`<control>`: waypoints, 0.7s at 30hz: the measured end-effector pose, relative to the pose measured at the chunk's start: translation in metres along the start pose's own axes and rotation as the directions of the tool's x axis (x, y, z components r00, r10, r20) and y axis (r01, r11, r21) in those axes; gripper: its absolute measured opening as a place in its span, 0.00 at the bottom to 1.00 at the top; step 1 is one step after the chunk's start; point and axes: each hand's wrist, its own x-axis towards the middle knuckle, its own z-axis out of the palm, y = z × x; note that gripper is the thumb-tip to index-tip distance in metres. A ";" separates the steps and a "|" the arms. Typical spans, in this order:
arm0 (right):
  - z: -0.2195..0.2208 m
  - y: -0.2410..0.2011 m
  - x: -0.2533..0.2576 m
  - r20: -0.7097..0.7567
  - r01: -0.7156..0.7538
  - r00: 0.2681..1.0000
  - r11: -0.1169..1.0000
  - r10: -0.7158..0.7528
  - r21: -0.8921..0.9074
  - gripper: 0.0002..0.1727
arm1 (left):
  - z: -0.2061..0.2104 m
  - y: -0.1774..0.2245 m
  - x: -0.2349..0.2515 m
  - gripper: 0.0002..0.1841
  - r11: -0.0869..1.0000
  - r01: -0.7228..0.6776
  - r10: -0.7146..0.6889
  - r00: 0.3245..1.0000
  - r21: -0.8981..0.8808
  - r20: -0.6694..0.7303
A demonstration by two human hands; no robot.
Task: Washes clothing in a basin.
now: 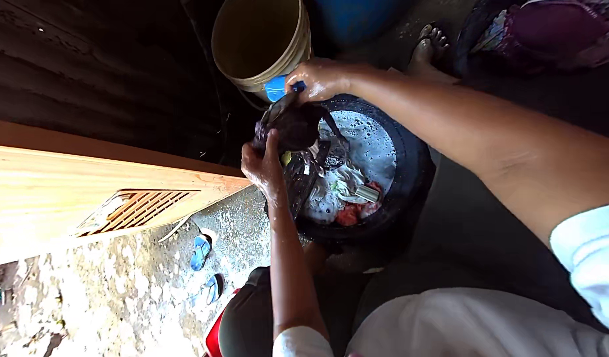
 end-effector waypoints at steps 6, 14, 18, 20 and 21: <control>0.101 0.079 -0.015 -0.086 -0.301 0.952 0.952 0.295 -0.064 0.61 | -0.033 -0.156 -0.096 0.40 0.846 0.532 -0.489 0.809 0.049 -0.327; 0.269 0.117 -0.169 0.065 -0.554 0.226 0.073 0.972 0.829 0.27 | -0.062 -0.186 -0.091 0.28 0.645 0.605 -0.672 0.740 0.468 -0.031; 0.292 0.045 -0.108 0.388 -0.217 0.580 -0.323 0.716 0.921 0.14 | -0.075 -0.212 -0.087 0.17 0.758 0.515 -0.607 0.781 0.400 0.145; 0.311 -0.025 -0.078 0.215 -0.481 0.628 0.156 0.748 0.863 0.25 | -0.080 -0.209 -0.092 0.15 0.733 0.502 -0.616 0.776 0.459 0.134; 0.318 -0.044 -0.070 0.118 -0.511 0.751 0.459 0.649 0.726 0.30 | -0.080 -0.205 -0.089 0.14 0.708 0.503 -0.625 0.773 0.495 0.108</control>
